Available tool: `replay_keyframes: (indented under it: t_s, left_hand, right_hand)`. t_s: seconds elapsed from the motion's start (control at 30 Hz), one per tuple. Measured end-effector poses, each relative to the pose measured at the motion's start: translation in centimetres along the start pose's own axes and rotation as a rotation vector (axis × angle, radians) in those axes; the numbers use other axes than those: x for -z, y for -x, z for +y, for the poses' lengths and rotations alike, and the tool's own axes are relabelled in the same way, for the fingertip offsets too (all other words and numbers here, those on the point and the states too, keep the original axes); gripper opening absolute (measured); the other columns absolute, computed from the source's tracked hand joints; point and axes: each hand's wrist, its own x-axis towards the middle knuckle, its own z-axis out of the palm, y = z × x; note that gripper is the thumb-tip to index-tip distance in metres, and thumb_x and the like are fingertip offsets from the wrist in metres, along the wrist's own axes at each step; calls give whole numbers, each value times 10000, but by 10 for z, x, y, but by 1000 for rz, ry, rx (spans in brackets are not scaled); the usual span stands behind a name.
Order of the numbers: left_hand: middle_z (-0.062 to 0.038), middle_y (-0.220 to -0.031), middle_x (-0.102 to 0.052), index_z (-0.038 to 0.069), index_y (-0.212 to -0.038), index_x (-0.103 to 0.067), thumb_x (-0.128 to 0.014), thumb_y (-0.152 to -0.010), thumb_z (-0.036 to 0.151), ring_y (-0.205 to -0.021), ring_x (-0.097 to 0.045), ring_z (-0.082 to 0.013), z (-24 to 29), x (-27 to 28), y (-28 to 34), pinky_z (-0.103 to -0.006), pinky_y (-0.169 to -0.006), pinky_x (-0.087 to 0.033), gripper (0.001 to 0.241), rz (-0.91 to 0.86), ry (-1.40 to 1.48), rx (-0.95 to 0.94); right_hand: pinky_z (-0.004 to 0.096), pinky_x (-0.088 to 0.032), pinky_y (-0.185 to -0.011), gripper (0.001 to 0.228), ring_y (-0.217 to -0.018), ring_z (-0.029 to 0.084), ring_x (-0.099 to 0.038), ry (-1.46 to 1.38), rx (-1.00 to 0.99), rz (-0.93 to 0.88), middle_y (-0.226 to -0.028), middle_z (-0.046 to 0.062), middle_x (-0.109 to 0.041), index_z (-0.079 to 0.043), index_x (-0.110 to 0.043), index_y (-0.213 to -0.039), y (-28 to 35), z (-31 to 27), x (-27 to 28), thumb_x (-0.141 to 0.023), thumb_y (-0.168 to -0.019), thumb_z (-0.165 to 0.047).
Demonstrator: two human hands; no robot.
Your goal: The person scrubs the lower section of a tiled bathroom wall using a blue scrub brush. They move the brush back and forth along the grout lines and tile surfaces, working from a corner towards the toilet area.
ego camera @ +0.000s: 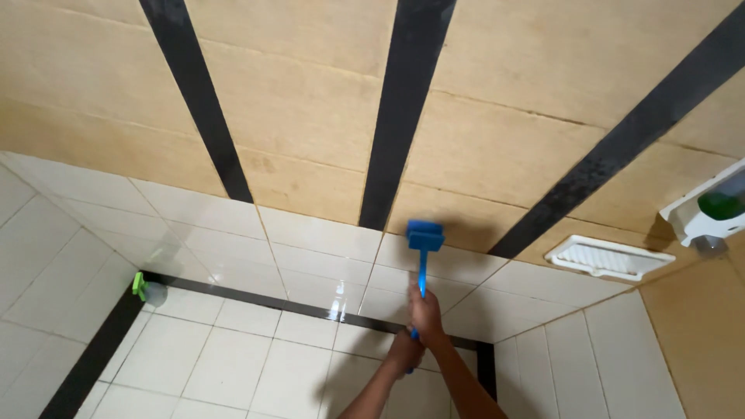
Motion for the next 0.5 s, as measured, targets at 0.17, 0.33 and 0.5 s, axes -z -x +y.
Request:
replay_keyframes:
  t_s: [0.17, 0.33, 0.5]
  left_hand:
    - [-62, -668, -660, 42, -879, -663, -670, -895, 202, -532, -614, -167, 3, -10, -21, -372, -471, -440, 161, 37, -129, -169]
    - [-72, -721, -723, 22, -853, -712, -716, -875, 278, -644, -665, -144, 54, -28, 13, -351, -581, -514, 257, 89, -220, -412]
    - [-59, -652, -696, 32, -798, -698, -708, -860, 280, -607, -645, -147, 52, -37, 14, -359, -536, -489, 257, 105, -235, -512]
  right_hand:
    - [298, -259, -334, 437, -392, 86, -324, -82, 93, -35, -523, -44, -389, -134, -482, -755, -8, -11, 17, -524, -1047, -457]
    - [304, -226, -328, 352, -368, 104, -306, -201, 148, -13, -506, -33, -375, -150, -510, -760, -32, -20, 31, -539, -1011, -395]
    - [322, -248, -329, 489, -356, 117, -329, -71, 80, 12, -489, -19, -359, -128, -445, -705, -8, -47, 31, -533, -1023, -489]
